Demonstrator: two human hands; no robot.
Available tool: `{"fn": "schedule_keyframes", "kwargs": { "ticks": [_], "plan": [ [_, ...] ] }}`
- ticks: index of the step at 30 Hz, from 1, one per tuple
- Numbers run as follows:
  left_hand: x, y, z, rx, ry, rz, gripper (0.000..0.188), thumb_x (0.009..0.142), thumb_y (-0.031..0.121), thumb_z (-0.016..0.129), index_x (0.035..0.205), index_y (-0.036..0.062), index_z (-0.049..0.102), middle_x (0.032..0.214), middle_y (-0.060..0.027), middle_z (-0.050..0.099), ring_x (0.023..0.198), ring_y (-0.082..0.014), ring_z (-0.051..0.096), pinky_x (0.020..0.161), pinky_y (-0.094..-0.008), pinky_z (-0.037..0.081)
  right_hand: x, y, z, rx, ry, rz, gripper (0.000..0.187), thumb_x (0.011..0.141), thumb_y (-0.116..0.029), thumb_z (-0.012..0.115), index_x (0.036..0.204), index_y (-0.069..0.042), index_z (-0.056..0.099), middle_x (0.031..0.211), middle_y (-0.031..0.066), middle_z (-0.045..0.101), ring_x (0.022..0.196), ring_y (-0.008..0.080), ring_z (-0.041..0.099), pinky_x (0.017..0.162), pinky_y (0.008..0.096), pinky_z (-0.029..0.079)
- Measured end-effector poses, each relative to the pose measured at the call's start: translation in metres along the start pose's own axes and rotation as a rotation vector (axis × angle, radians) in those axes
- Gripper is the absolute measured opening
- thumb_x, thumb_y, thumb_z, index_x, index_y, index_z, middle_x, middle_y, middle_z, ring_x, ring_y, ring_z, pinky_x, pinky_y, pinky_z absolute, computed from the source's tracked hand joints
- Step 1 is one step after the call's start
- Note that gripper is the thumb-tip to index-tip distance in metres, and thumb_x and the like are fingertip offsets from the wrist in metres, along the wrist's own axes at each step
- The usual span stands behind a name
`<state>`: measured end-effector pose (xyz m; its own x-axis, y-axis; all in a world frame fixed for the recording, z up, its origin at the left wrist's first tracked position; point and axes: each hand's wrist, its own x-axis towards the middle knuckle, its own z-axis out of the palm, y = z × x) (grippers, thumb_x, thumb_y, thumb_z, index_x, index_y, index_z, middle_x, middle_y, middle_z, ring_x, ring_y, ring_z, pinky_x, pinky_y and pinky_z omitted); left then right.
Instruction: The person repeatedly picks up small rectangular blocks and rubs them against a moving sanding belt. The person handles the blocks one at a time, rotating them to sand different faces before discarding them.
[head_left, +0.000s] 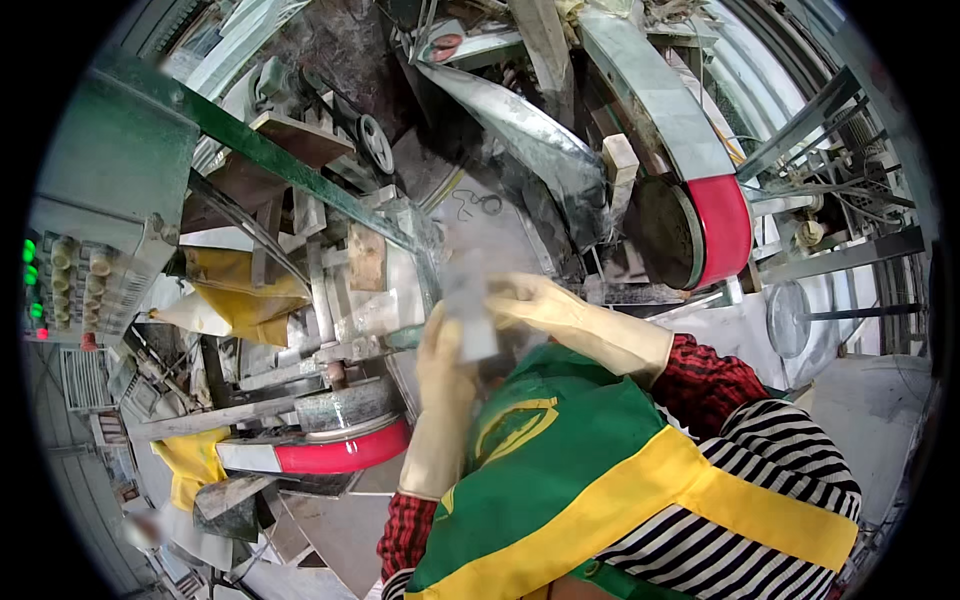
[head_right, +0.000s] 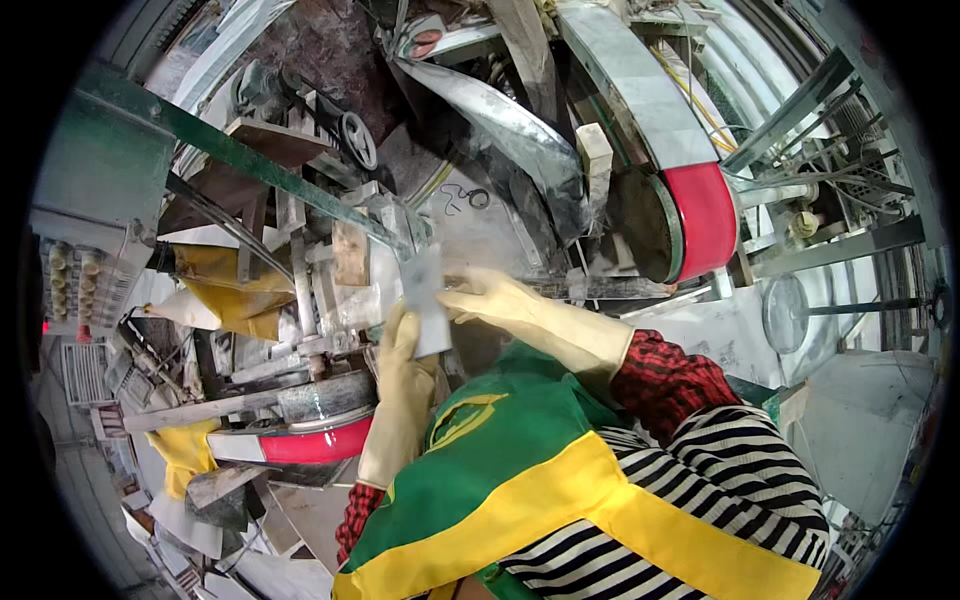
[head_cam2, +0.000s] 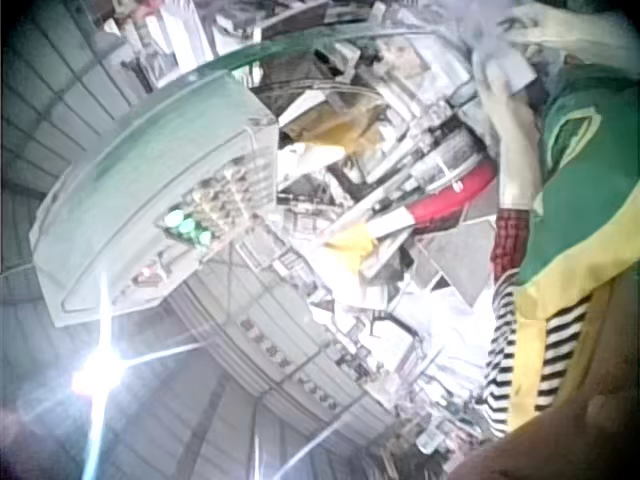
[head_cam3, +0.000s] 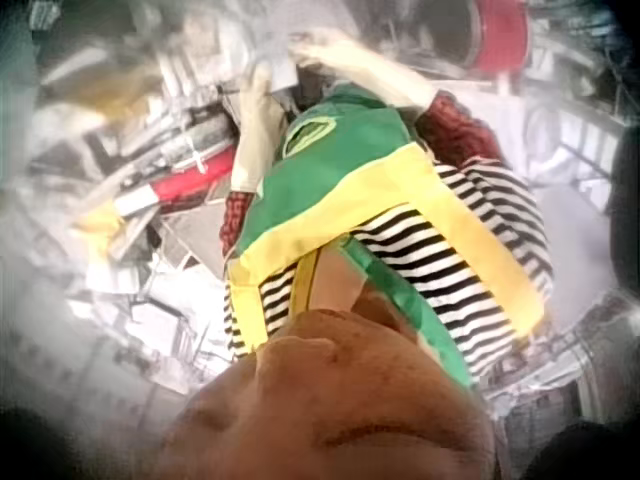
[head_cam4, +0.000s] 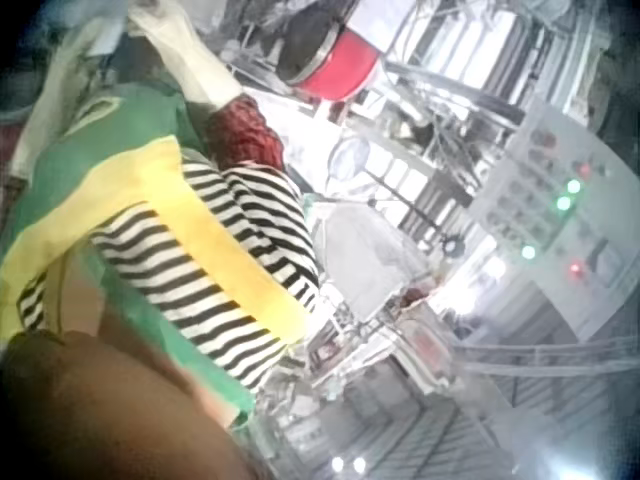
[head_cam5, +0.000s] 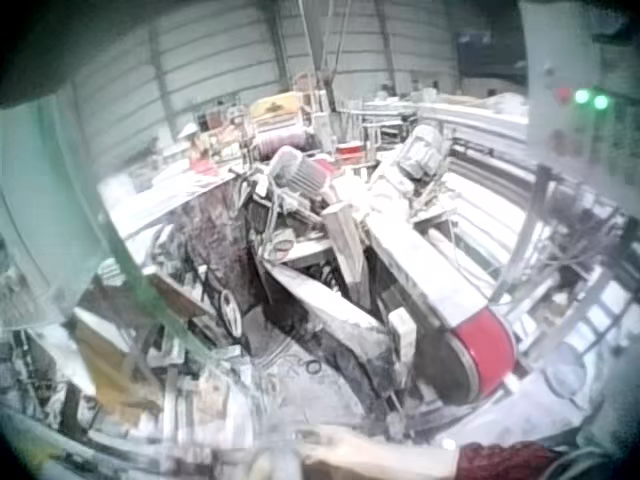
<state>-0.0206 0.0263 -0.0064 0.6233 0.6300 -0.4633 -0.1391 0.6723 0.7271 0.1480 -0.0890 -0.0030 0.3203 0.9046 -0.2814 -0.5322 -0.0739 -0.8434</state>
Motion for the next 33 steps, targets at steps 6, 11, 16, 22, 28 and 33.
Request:
{"fn": "schedule_keyframes", "kwargs": {
  "ticks": [6,11,16,22,28,33],
  "plan": [
    [-0.008,-0.007,0.050,0.062,-0.169,-0.139,0.056,0.095,0.016,0.069,0.146,0.0048,0.048,0.137,-0.0110,0.059,0.119,-0.0248,0.062,0.093,-0.0443,0.058,-0.050,-0.045,-0.013,-0.223,0.091,0.010,0.055,0.092,-0.029,0.072,0.141,-0.008,0.057,0.097,0.0017,0.064,0.084,0.0093,0.057,0.070,0.0266,0.047],
    [-0.009,-0.010,0.071,0.022,-0.177,-0.236,0.046,0.102,0.010,0.059,0.146,0.0046,0.046,0.139,-0.0115,0.058,0.124,-0.0229,0.060,0.103,-0.0400,0.054,-0.047,-0.028,-0.038,-0.055,0.176,-0.134,0.052,0.093,-0.027,0.073,0.137,-0.002,0.058,0.101,0.0040,0.071,0.084,0.0089,0.061,0.073,0.0238,0.049],
    [-0.011,-0.014,0.082,0.090,-0.326,-0.233,0.048,0.102,0.010,0.060,0.147,0.0037,0.045,0.142,-0.0114,0.056,0.126,-0.0240,0.059,0.104,-0.0410,0.054,-0.030,-0.043,-0.072,-0.287,0.491,-0.243,0.053,0.091,-0.032,0.075,0.131,0.001,0.063,0.089,-0.0009,0.068,0.074,0.0061,0.057,0.064,0.0213,0.045],
    [-0.002,-0.027,0.083,0.081,-0.436,-0.178,0.058,0.098,0.018,0.068,0.148,0.0018,0.045,0.139,-0.0096,0.059,0.124,-0.0227,0.059,0.101,-0.0416,0.053,-0.050,-0.037,-0.073,-0.171,0.511,-0.212,0.065,0.091,-0.034,0.076,0.140,0.003,0.055,0.078,-0.0004,0.064,0.068,0.0051,0.055,0.060,0.0230,0.045],
    [0.002,-0.023,0.088,0.066,-0.435,-0.151,0.060,0.099,0.015,0.065,0.151,0.0027,0.038,0.139,-0.0102,0.058,0.122,-0.0230,0.060,0.099,-0.0392,0.054,-0.107,-0.037,-0.037,-0.405,0.335,-0.016,0.079,0.089,-0.036,0.077,0.150,-0.001,0.044,0.083,0.0079,0.070,0.076,0.0125,0.066,0.069,0.0291,0.054],
    [0.000,-0.021,0.105,0.264,-0.520,-0.088,0.068,0.095,0.013,0.067,0.154,0.0059,0.034,0.134,-0.0111,0.060,0.115,-0.0190,0.062,0.090,-0.0308,0.053,-0.107,-0.028,-0.056,-0.121,0.283,-0.133,0.073,0.092,-0.025,0.073,0.153,-0.002,0.040,0.098,0.0049,0.068,0.081,0.0112,0.063,0.068,0.0245,0.051]
  ]
}}
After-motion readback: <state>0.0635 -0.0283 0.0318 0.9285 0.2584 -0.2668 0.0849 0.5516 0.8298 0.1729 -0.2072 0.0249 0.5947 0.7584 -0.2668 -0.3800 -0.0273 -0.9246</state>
